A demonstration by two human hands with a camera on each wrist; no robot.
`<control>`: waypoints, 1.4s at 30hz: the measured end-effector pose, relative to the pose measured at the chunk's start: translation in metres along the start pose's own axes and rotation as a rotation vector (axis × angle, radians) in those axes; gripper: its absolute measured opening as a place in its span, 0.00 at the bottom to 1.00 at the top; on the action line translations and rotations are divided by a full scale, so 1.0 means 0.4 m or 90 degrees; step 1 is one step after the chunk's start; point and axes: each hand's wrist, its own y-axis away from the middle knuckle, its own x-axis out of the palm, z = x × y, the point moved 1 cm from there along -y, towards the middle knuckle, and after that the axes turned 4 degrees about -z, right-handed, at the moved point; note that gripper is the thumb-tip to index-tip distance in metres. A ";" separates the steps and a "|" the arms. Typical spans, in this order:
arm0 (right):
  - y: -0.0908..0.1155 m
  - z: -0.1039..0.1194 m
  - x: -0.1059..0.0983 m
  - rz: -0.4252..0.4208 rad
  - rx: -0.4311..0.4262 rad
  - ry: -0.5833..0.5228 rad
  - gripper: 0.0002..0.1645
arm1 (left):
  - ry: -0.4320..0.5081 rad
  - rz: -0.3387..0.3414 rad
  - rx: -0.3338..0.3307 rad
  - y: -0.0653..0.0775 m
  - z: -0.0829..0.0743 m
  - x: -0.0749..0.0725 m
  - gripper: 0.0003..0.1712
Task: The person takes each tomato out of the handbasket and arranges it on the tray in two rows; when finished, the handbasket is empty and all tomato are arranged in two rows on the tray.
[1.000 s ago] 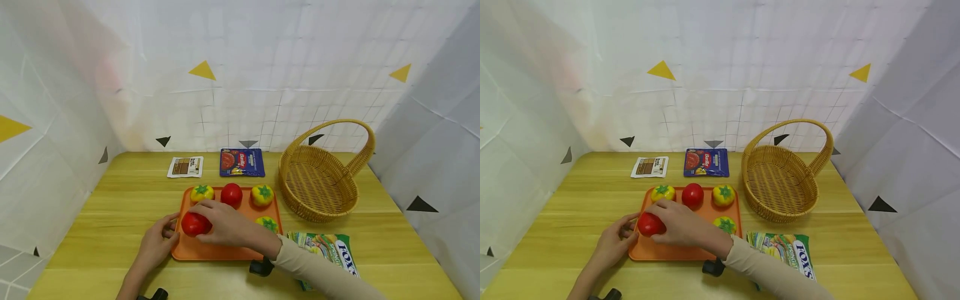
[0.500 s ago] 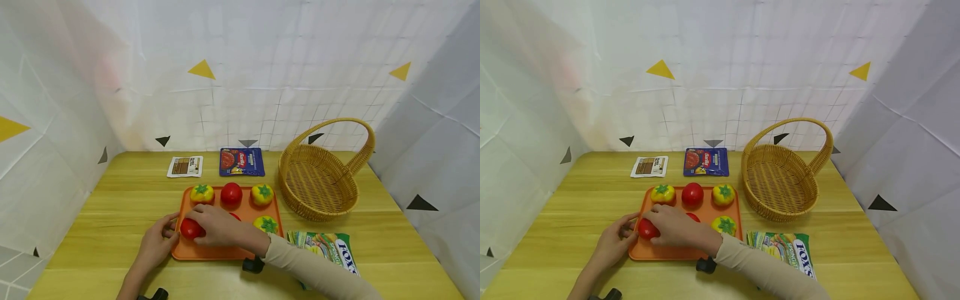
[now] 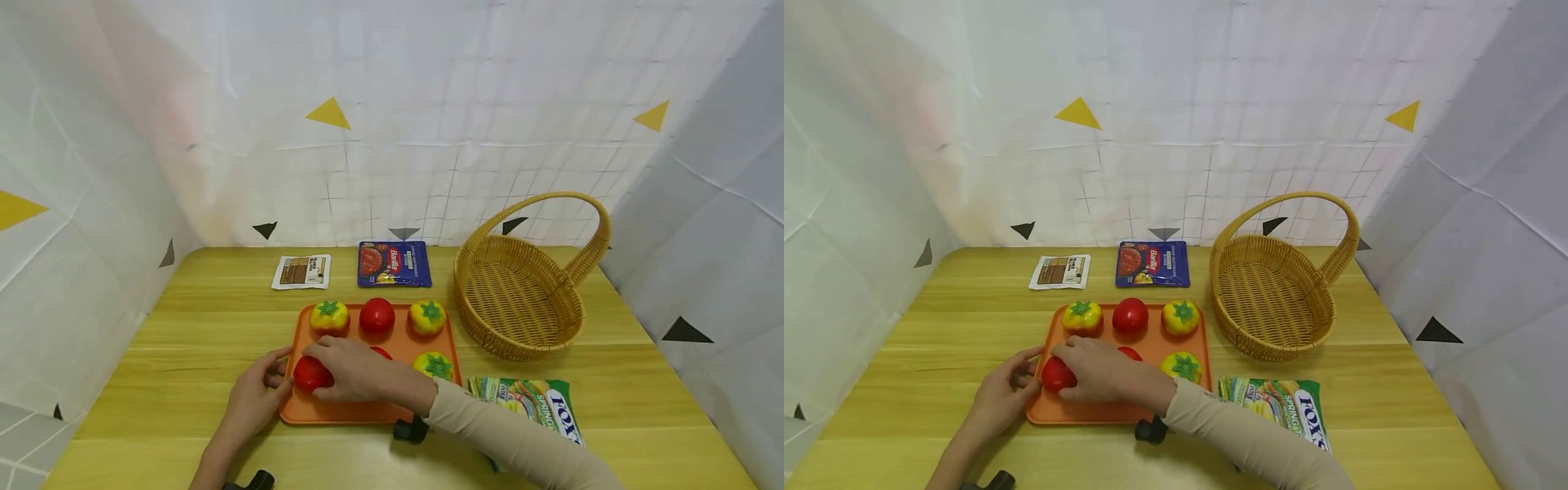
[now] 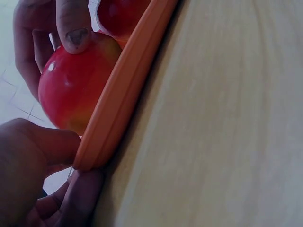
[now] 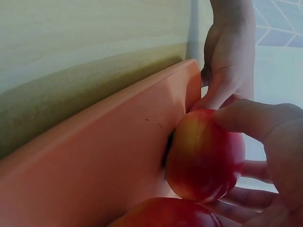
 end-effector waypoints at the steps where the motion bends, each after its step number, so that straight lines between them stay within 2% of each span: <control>1: 0.001 0.000 0.000 -0.001 -0.001 0.000 0.35 | 0.000 0.000 -0.001 0.000 0.000 0.001 0.31; 7: 0.009 0.003 -0.010 -0.040 -0.014 0.014 0.39 | 0.003 -0.002 0.002 0.000 0.003 0.000 0.31; 16: 0.054 0.016 -0.065 -0.101 -0.020 0.007 0.40 | 0.006 -0.010 0.014 0.000 0.001 -0.003 0.31; 23: 0.140 -0.004 -0.117 -0.134 0.034 -0.001 0.41 | 0.003 -0.007 0.000 -0.002 0.005 -0.005 0.31; 30: 0.224 -0.045 -0.149 -0.201 0.056 0.042 0.40 | 0.007 -0.010 0.000 -0.012 0.013 -0.005 0.31; 36: 0.301 -0.073 -0.177 -0.245 0.088 0.068 0.41 | 0.022 0.013 0.001 -0.023 0.009 -0.005 0.31; 39: 0.342 -0.089 -0.194 -0.266 0.100 0.084 0.41 | 0.036 0.027 0.004 -0.020 0.004 -0.012 0.31; 42: 0.384 -0.109 -0.210 -0.299 0.098 0.099 0.42 | 0.027 0.015 0.027 -0.013 -0.004 -0.027 0.29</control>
